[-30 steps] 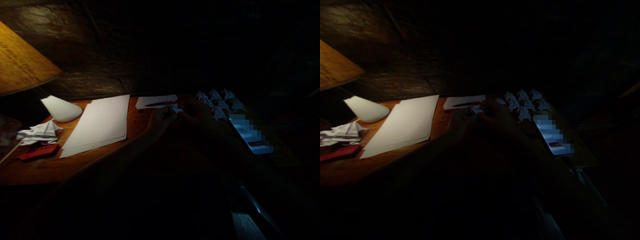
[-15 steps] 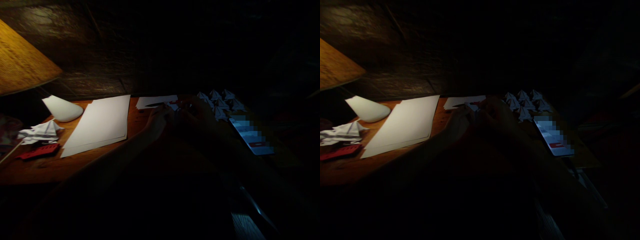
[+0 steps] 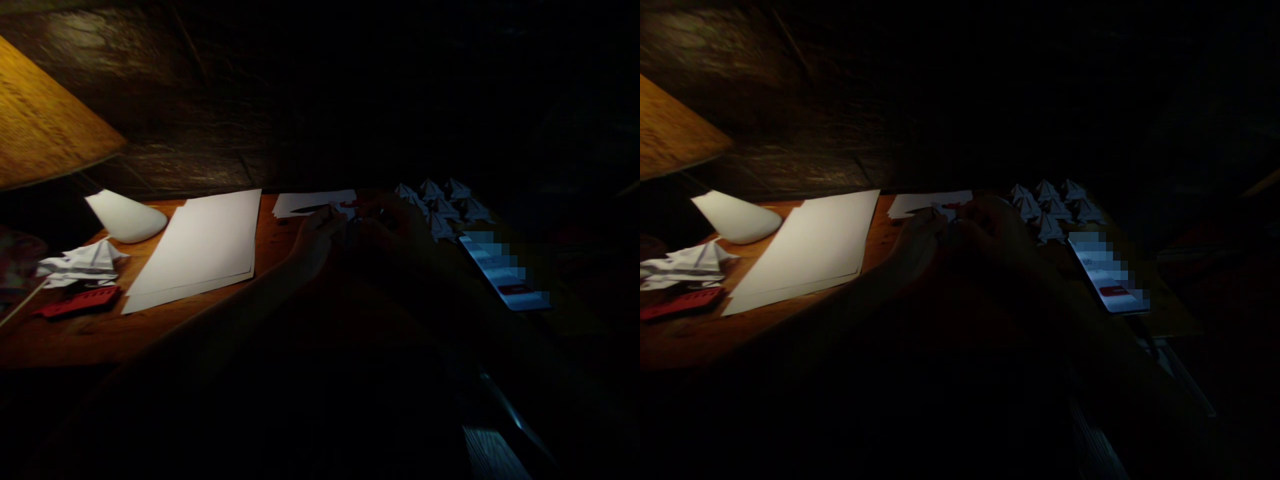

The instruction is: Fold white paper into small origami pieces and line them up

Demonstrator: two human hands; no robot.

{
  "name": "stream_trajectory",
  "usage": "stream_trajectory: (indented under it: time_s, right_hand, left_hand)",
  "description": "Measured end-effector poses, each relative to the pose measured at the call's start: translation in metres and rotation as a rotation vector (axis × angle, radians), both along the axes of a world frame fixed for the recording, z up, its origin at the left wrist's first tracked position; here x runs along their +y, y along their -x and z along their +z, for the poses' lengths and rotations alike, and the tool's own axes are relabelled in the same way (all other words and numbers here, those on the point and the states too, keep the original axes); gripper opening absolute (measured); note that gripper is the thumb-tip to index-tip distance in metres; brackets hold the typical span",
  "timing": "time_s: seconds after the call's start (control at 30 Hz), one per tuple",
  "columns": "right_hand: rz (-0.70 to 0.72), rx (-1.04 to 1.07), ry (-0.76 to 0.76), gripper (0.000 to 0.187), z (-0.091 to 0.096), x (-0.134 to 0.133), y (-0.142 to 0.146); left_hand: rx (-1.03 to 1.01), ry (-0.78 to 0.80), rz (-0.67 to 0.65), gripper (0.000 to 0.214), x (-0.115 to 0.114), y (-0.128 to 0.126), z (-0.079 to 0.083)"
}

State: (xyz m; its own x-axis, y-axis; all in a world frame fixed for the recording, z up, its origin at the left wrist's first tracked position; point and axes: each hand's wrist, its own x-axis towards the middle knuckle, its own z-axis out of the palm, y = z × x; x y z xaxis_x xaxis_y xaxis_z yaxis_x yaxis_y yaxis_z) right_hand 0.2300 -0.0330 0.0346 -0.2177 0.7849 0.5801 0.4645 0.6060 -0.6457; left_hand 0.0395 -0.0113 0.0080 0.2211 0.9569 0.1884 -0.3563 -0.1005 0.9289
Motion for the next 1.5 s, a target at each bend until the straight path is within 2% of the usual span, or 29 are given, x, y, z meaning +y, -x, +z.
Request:
stream_trajectory:
  time_s: [0.13, 0.27, 0.4, 0.67, 0.83, 0.93, 1.1, 1.5]
  right_hand:
    - [0.044, -0.04, 0.002, 0.012, -0.001, 0.002, -0.002]
    - [0.061, -0.092, -0.019, 0.015, -0.003, 0.004, -0.003]
    - [0.043, -0.115, 0.001, 0.011, -0.004, 0.005, -0.001]
    - [0.126, -0.024, 0.056, 0.009, -0.002, 0.004, -0.003]
    - [0.073, 0.097, 0.088, 0.012, -0.002, 0.003, -0.001]
    - [0.059, 0.191, 0.164, 0.02, -0.006, 0.005, 0.002]
    - [0.091, 0.354, 0.235, 0.034, -0.015, 0.011, 0.004]
    - [0.098, 0.321, 0.256, 0.033, -0.009, 0.008, 0.002]
  left_hand:
    - [0.009, 0.0, -0.025, 0.013, -0.001, -0.001, 0.001]
    - [-0.01, -0.002, -0.037, 0.016, -0.001, 0.0, 0.001]
    - [-0.006, 0.011, -0.025, 0.017, -0.001, 0.0, 0.001]
    - [0.066, 0.017, -0.026, 0.013, -0.005, -0.002, 0.003]
    - [0.019, 0.016, -0.055, 0.015, -0.004, -0.001, 0.003]
    - [-0.031, 0.039, -0.057, 0.013, -0.004, -0.003, 0.003]
    - [-0.027, 0.056, -0.066, 0.021, -0.005, -0.004, 0.003]
    - [-0.006, 0.015, -0.042, 0.024, -0.003, -0.003, 0.002]
